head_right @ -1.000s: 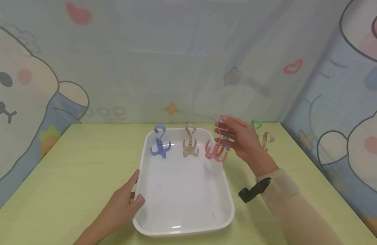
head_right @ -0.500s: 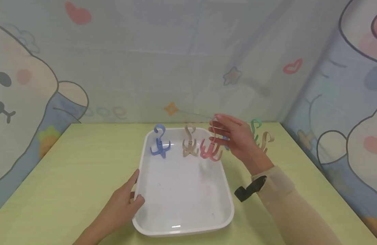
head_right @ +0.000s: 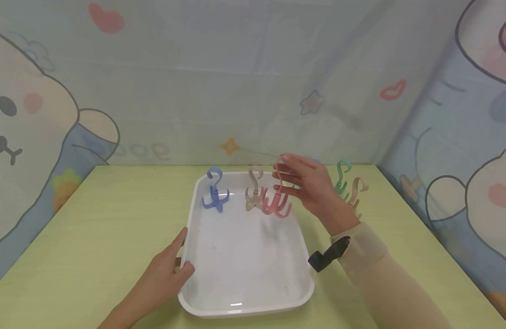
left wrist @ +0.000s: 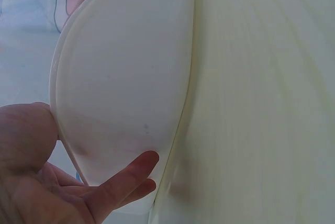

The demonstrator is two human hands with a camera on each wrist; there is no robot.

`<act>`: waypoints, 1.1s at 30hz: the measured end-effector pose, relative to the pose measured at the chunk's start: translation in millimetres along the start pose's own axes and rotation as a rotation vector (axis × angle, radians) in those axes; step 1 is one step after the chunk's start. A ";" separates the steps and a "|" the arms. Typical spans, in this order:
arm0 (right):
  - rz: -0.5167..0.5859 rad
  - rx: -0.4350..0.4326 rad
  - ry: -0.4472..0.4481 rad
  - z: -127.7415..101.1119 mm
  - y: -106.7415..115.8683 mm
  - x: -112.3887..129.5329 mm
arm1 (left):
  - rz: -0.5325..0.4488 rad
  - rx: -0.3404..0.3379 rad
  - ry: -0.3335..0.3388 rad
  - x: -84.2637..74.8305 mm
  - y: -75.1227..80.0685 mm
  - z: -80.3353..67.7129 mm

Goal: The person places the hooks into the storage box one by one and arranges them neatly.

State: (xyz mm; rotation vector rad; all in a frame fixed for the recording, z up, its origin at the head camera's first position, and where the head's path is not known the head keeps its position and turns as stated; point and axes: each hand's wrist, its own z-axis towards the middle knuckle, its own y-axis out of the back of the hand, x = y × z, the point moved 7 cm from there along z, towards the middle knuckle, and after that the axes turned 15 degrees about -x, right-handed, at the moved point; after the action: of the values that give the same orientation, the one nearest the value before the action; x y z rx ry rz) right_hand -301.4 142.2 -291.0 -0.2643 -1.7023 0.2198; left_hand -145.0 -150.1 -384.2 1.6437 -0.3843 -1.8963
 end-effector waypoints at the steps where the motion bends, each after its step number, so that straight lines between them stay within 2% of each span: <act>1: -0.001 0.004 0.002 -0.1 -1.0 -0.7 | 0.000 0.000 0.000 -0.2 0.1 -0.1; 13: -0.055 0.022 0.054 -3.2 -15.4 -11.7 | 0.001 -0.005 -0.006 -2.3 1.2 -1.0; 33: -0.078 0.018 0.033 -5.3 -38.5 -33.6 | -0.011 -0.009 -0.011 -2.4 0.6 -0.8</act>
State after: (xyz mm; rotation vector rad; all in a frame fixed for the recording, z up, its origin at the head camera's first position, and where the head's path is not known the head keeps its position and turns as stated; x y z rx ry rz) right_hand -293.4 95.4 -310.7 -0.1875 -1.6733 0.1721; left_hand -144.0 -149.1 -382.1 1.6329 -0.3714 -1.9134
